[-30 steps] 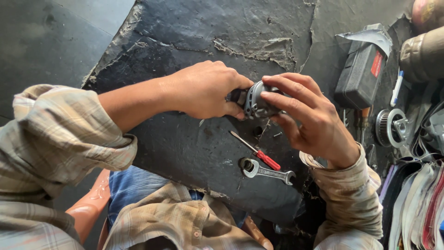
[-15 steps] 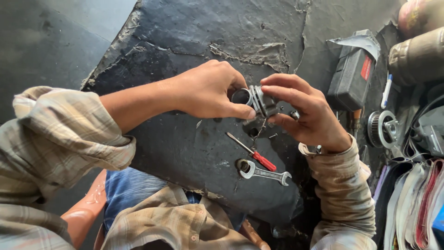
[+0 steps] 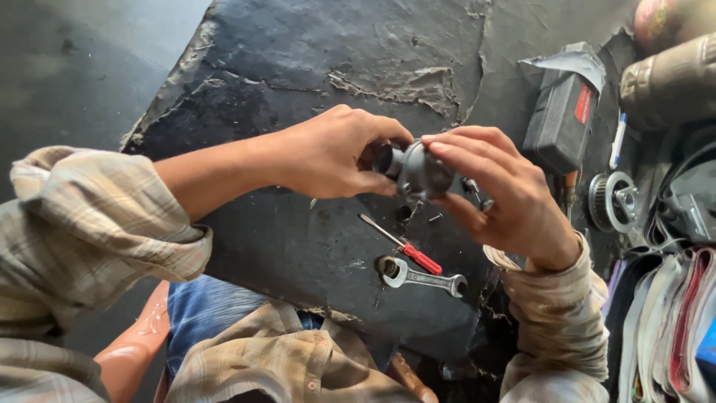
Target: Disassembling and cleaning a motorcycle carburetor on a workbench.
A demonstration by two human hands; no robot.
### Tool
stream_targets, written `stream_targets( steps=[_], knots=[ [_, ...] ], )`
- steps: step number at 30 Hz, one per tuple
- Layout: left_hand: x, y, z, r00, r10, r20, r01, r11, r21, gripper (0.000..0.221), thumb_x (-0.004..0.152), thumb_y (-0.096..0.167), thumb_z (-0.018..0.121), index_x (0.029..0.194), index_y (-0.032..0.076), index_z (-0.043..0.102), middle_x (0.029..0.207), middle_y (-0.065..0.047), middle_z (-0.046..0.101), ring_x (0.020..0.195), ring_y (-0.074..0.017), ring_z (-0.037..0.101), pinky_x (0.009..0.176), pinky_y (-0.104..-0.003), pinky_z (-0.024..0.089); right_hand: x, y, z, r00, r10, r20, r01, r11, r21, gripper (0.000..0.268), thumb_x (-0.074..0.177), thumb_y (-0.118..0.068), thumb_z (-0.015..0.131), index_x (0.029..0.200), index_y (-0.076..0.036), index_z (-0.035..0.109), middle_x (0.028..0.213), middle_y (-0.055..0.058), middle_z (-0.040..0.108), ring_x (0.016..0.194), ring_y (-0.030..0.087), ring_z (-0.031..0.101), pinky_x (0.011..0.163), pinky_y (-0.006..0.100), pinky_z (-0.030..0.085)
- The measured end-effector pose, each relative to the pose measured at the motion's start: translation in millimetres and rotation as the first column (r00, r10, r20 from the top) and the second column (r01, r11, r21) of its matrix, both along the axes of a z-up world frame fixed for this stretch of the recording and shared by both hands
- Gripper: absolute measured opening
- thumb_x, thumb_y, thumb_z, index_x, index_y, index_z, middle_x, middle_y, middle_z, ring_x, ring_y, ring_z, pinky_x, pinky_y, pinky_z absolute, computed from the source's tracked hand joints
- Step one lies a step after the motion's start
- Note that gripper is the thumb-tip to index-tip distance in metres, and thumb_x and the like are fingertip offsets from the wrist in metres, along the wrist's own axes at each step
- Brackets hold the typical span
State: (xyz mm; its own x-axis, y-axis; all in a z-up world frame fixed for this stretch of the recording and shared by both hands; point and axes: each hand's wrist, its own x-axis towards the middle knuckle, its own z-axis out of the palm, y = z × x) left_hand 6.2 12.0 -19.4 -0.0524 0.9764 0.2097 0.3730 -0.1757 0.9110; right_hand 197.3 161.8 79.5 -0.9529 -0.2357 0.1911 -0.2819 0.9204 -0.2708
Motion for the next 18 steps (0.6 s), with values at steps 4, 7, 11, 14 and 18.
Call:
stream_targets(
  steps=[4,7,11,14,18],
  knots=[
    [1.2,0.2,-1.9,0.999,-0.043,-0.029,0.042,0.999,-0.016,0.056,0.077,0.019,0.082,0.128,0.005,0.065,0.088,-0.013,0.076,0.080,-0.0211,0.075,0.073,-0.036,0.056,-2.4,-17.5,17.3,0.999,-0.041,0.008,0.041,0.998,0.049,0.060,0.078,-0.006,0.082,0.131,0.002,0.058,0.133,0.022,0.063,0.119,0.040,0.063,0.100,0.046,0.054],
    [0.2,0.4,-3.6,0.996,-0.068,-0.058,0.060,0.989,-0.136,0.054,0.078,0.019,0.082,0.128,0.007,0.065,0.087,-0.014,0.077,0.079,-0.0223,0.075,0.072,-0.037,0.056,5.1,-12.0,29.2,0.995,-0.083,-0.062,0.087,0.994,0.068,0.054,0.082,-0.012,0.082,0.128,0.002,0.058,0.127,0.022,0.065,0.114,0.038,0.065,0.097,0.046,0.054],
    [-2.7,0.2,-2.4,0.999,-0.010,-0.045,0.003,0.990,-0.143,0.056,0.076,0.021,0.084,0.126,0.006,0.066,0.092,-0.014,0.077,0.078,-0.0207,0.075,0.071,-0.035,0.056,25.9,1.1,40.0,0.987,-0.101,-0.121,0.115,0.987,0.114,0.033,0.087,-0.009,0.081,0.115,0.001,0.065,0.113,0.018,0.069,0.101,0.033,0.069,0.084,0.040,0.057],
    [-3.1,-3.3,10.8,0.999,0.022,-0.042,-0.030,0.978,-0.206,0.053,0.076,0.021,0.082,0.125,0.007,0.067,0.088,-0.012,0.078,0.073,-0.0195,0.074,0.067,-0.035,0.055,46.7,9.2,31.4,0.981,-0.159,-0.110,0.170,0.981,0.098,0.023,0.091,-0.003,0.080,0.111,-0.001,0.070,0.107,0.014,0.072,0.093,0.028,0.072,0.079,0.036,0.058],
    [-1.5,-3.3,27.5,0.980,0.031,-0.196,-0.118,0.885,-0.450,0.055,0.082,0.024,0.085,0.134,0.014,0.070,0.080,-0.014,0.077,0.068,-0.0216,0.071,0.067,-0.035,0.054,70.6,16.6,12.3,0.969,-0.244,-0.044,0.247,0.963,0.109,0.020,0.089,0.002,0.080,0.107,-0.001,0.072,0.103,0.012,0.074,0.089,0.027,0.071,0.076,0.036,0.058]
  ],
)
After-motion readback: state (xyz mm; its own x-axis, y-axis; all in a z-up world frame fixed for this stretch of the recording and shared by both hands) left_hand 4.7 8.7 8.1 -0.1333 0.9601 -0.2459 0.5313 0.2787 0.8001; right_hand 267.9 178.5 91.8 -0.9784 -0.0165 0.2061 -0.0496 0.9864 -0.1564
